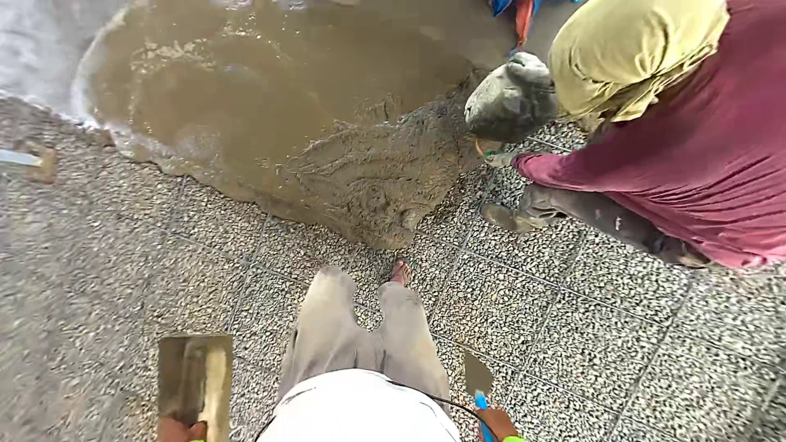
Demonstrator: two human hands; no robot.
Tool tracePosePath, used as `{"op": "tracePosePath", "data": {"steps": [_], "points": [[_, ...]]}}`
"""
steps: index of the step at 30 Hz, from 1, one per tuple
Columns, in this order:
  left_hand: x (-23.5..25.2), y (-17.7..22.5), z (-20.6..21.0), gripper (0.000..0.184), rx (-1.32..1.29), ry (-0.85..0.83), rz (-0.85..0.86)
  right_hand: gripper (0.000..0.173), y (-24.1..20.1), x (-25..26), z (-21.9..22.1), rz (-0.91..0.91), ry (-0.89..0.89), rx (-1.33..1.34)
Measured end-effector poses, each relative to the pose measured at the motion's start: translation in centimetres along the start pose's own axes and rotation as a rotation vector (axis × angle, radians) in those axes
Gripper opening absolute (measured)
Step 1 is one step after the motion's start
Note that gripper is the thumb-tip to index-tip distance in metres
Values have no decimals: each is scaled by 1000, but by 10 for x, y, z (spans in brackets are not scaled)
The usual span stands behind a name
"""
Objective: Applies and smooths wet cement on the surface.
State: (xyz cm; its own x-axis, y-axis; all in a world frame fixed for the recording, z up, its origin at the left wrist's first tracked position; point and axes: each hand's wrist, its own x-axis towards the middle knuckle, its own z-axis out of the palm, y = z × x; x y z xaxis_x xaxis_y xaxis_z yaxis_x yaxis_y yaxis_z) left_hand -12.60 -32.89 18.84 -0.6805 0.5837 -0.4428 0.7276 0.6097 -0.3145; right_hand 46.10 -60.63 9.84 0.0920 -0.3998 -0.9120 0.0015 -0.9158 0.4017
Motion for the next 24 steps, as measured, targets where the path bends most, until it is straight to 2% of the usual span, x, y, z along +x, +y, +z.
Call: {"op": "tracePosePath", "data": {"steps": [2, 3, 5, 6, 8, 10, 12, 15, 17, 19, 21, 22, 24], "points": [[-9, 2, 15, 82, 20, -40, 6, 41, 34, -1, 17, -136, 267, 39], [-15, 11, 18, 81, 20, -65, 2, 41, 34, -13, 16, -127, 284, 23], [-23, 32, 15, 81, 32, -107, 18, 43, 16, -31, 7, -93, 202, -79], [-24, 43, 12, 82, 20, -118, 40, 40, 17, -25, 14, -152, 278, -112], [-19, 61, 14, 81, 9, -133, 116, 31, 25, 12, 37, -260, 554, -184], [-14, 78, 15, 81, -21, -144, 196, 31, 38, 17, 46, -269, 557, -265], [-8, 90, 12, 81, -16, -162, 269, 34, 45, -18, 54, -172, 429, -281], [1, 93, 14, 80, 29, -202, 378, 34, 60, -64, 74, -42, 328, -49], [11, 82, 18, 79, 82, -221, 435, 35, 97, -48, 110, -81, 348, 77], [23, 63, 25, 77, 84, -250, 482, 36, 150, -6, 171, -236, 531, 145], [35, 42, 36, 73, 105, -284, 531, 41, 165, 4, 194, -93, 232, 110], [39, 29, 38, 69, 132, -303, 549, 40, 185, 22, 225, -82, 241, 112], [46, 0, 43, 65, 228, -362, 538, 34, 231, 49, 295, -187, 397, 196]]}}
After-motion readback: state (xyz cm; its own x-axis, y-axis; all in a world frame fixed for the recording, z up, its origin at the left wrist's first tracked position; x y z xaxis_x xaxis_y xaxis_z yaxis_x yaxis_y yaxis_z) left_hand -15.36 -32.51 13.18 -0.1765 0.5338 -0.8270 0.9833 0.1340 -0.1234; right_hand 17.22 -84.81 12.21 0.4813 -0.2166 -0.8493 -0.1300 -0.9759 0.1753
